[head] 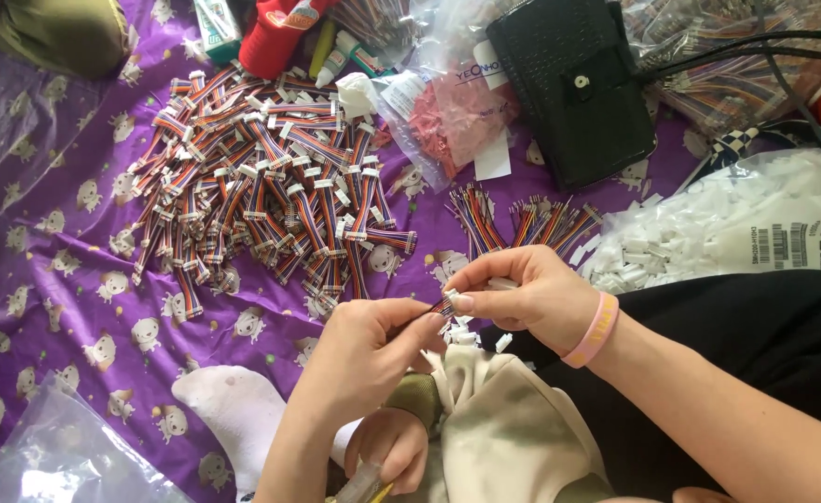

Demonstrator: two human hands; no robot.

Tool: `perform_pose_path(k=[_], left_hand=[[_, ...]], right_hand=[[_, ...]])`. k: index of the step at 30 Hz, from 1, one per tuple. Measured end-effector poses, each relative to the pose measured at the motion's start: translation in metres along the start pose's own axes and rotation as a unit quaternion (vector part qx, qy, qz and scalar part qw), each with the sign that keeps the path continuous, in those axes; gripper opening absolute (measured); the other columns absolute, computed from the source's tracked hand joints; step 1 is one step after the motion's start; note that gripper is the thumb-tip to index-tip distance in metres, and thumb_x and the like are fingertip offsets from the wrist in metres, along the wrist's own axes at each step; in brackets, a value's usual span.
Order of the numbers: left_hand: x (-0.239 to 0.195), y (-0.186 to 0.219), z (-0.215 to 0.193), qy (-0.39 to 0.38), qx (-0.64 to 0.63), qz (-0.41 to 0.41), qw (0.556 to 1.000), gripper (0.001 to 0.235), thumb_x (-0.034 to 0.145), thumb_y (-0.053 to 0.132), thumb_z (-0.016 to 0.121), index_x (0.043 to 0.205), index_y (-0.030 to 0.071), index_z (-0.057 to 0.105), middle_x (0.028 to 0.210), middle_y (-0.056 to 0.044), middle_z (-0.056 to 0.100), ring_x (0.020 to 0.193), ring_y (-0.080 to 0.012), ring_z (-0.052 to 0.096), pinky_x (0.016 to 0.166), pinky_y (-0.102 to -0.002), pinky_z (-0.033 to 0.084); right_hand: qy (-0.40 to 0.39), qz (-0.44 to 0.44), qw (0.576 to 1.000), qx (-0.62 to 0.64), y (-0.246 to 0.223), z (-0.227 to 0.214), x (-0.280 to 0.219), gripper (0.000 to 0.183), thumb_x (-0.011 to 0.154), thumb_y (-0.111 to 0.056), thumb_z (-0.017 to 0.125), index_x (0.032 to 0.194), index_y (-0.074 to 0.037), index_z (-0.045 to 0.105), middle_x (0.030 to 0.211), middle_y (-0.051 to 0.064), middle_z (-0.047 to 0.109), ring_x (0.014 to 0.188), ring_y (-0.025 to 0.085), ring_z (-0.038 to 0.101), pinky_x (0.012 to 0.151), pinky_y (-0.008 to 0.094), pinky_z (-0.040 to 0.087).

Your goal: The person sits on a purple patterned surface with a baby on their lap while assembling small electronic components. They repeatedly pick up bundles of multicolored wires and white plastic connectors, align the wires, and insert them into the connectors to secure them.

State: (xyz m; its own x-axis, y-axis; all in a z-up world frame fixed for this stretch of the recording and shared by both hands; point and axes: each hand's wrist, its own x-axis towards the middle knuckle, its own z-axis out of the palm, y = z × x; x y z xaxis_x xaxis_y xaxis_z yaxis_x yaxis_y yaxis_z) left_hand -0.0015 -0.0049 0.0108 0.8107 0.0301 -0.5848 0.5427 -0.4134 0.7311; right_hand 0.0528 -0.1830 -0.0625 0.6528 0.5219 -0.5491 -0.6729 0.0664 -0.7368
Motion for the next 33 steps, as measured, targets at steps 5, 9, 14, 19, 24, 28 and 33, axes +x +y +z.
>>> perform_pose_path(k=[5,9,14,19,24,28,33], left_hand=[[0.003,-0.001,0.003,-0.01,-0.028,0.004,1.0,0.018,0.078,0.01,0.062,0.076,-0.002,0.075,0.057,-0.005,0.07,0.044,-0.0098,0.06,0.04,-0.02,0.046],[0.005,-0.007,0.008,-0.003,-0.04,0.007,0.999,0.018,0.078,0.01,0.062,0.079,-0.001,0.076,0.055,-0.004,0.069,0.043,-0.0092,0.056,0.04,-0.02,0.046],[0.008,-0.004,-0.004,-0.036,-0.018,-0.023,0.999,0.02,0.08,0.014,0.064,0.081,-0.001,0.077,0.059,-0.005,0.069,0.048,-0.0099,0.059,0.044,-0.021,0.047],[0.01,-0.005,-0.004,0.006,0.122,0.055,0.991,0.022,0.077,0.02,0.063,0.064,0.007,0.074,0.041,0.001,0.052,0.036,-0.0083,0.038,0.036,-0.024,0.031],[0.018,-0.011,0.003,0.036,0.115,0.105,0.987,0.018,0.075,0.02,0.062,0.069,0.008,0.074,0.05,0.001,0.065,0.038,-0.0087,0.045,0.038,-0.025,0.036],[0.022,-0.018,0.004,0.044,0.128,0.113,0.984,0.018,0.076,0.021,0.061,0.071,0.01,0.074,0.054,0.001,0.066,0.044,-0.0113,0.048,0.042,-0.027,0.038],[0.024,-0.029,0.002,0.068,0.155,0.129,0.977,0.018,0.078,0.025,0.06,0.076,0.014,0.073,0.062,-0.001,0.068,0.054,-0.0166,0.054,0.05,-0.032,0.042]], right_hand=[[0.004,-0.017,1.0,-0.005,0.008,0.002,0.0,0.016,0.072,0.003,0.071,0.088,0.007,0.073,0.067,0.009,0.063,0.051,0.008,0.046,0.041,0.017,0.031],[0.011,-0.025,0.999,-0.041,0.008,0.004,-0.002,0.016,0.073,0.004,0.069,0.089,0.007,0.073,0.072,0.011,0.067,0.057,0.011,0.052,0.047,0.019,0.038],[-0.018,-0.048,0.998,-0.048,0.006,0.004,-0.001,0.016,0.073,0.004,0.069,0.088,0.007,0.073,0.071,0.01,0.067,0.057,0.009,0.052,0.049,0.019,0.039],[-0.004,-0.053,0.997,-0.055,0.006,0.008,-0.002,0.017,0.072,0.004,0.07,0.089,0.007,0.074,0.073,0.01,0.068,0.059,0.01,0.054,0.051,0.019,0.042],[0.018,-0.052,0.995,-0.081,0.006,0.01,-0.001,0.018,0.074,0.001,0.07,0.09,0.005,0.074,0.07,0.009,0.066,0.057,0.011,0.052,0.048,0.02,0.039],[0.027,-0.039,0.99,-0.132,0.004,0.009,-0.002,0.017,0.074,-0.002,0.07,0.09,0.003,0.074,0.071,0.009,0.068,0.06,0.013,0.055,0.051,0.023,0.041],[0.037,-0.017,0.972,-0.232,0.001,0.011,-0.001,0.018,0.076,-0.009,0.069,0.09,-0.002,0.076,0.073,0.009,0.07,0.066,0.017,0.059,0.057,0.027,0.045]])
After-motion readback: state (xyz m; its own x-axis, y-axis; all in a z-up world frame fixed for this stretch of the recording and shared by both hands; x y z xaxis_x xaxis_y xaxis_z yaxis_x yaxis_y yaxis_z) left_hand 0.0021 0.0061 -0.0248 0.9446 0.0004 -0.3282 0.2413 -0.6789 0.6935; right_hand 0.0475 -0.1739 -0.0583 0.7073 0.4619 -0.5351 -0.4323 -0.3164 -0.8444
